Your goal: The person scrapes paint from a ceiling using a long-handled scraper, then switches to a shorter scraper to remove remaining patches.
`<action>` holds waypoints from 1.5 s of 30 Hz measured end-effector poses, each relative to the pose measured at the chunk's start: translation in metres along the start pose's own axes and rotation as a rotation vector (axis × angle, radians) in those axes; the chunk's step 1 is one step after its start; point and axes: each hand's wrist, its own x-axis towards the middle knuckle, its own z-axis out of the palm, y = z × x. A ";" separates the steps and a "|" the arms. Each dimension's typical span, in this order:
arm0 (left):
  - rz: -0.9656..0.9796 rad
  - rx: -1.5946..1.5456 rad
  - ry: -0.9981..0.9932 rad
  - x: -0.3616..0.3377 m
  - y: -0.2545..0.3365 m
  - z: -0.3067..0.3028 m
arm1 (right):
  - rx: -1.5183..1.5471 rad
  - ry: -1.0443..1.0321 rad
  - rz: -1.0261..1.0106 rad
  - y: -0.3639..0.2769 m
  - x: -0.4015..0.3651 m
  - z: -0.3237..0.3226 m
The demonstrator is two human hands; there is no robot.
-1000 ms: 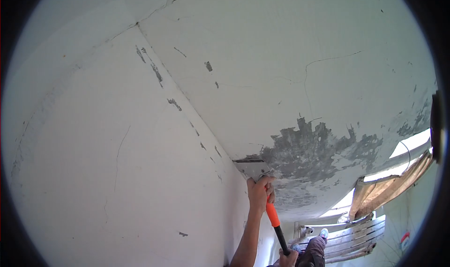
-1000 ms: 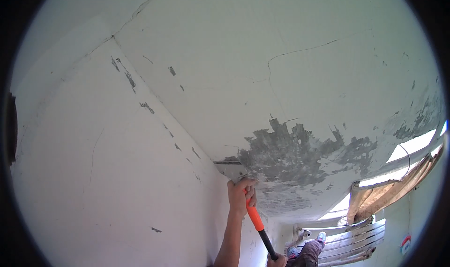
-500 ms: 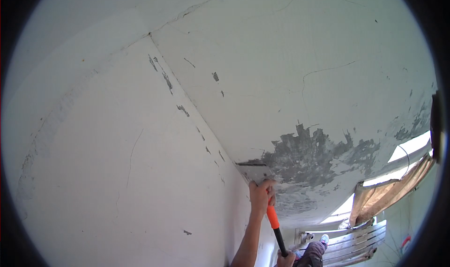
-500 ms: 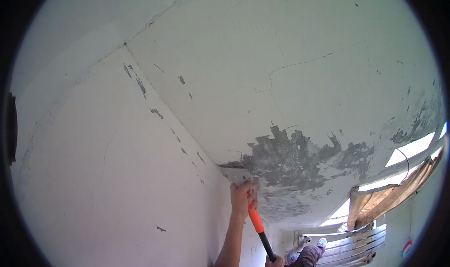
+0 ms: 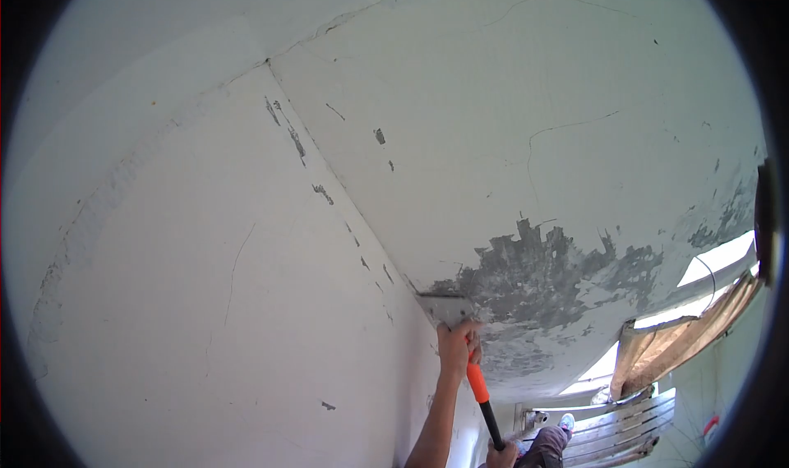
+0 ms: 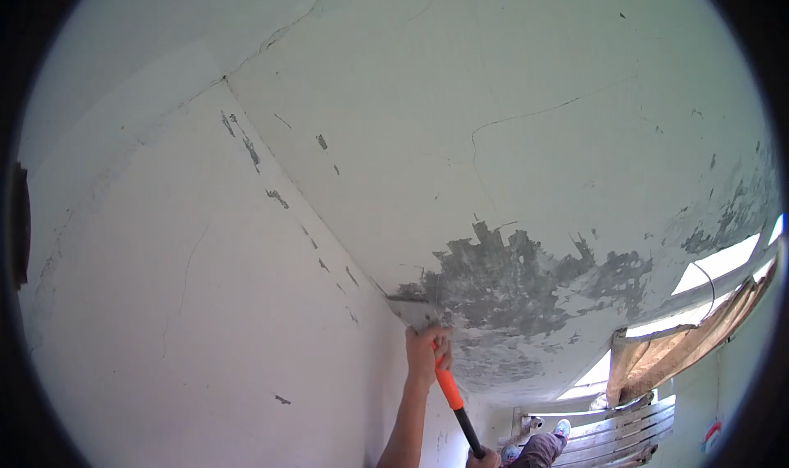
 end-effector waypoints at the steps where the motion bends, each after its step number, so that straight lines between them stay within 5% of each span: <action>1: -0.022 -0.042 -0.012 0.002 -0.016 -0.007 | 0.013 -0.026 0.091 0.023 0.000 0.001; 2: -0.046 -0.083 -0.025 0.001 -0.024 -0.010 | 0.026 -0.051 0.184 0.034 -0.002 0.002; 6: -0.088 -0.068 -0.047 0.000 -0.023 -0.019 | -0.136 0.000 -0.047 0.036 -0.004 0.008; 11: -0.074 -0.078 -0.106 0.002 -0.011 -0.024 | -0.048 -0.030 0.045 0.013 -0.002 0.013; 14: -0.059 -0.077 -0.118 0.000 -0.001 -0.018 | -0.030 0.044 -0.086 -0.005 -0.003 0.018; 21: -0.090 -0.029 -0.174 0.002 -0.019 -0.036 | 0.178 -0.493 0.067 -0.013 0.023 0.012; 24: -0.100 -0.039 -0.162 0.003 -0.026 -0.037 | 0.107 -0.491 0.036 -0.014 0.045 0.022; 29: -0.089 -0.045 -0.137 0.004 -0.005 -0.028 | -0.073 -0.187 0.066 -0.051 0.037 0.036; 37: -0.064 -0.036 -0.208 0.003 -0.013 -0.035 | 0.027 -0.251 0.004 -0.038 0.026 0.036; 45: -0.088 0.006 -0.034 0.004 -0.013 -0.024 | 0.133 -0.322 0.009 -0.010 0.038 0.039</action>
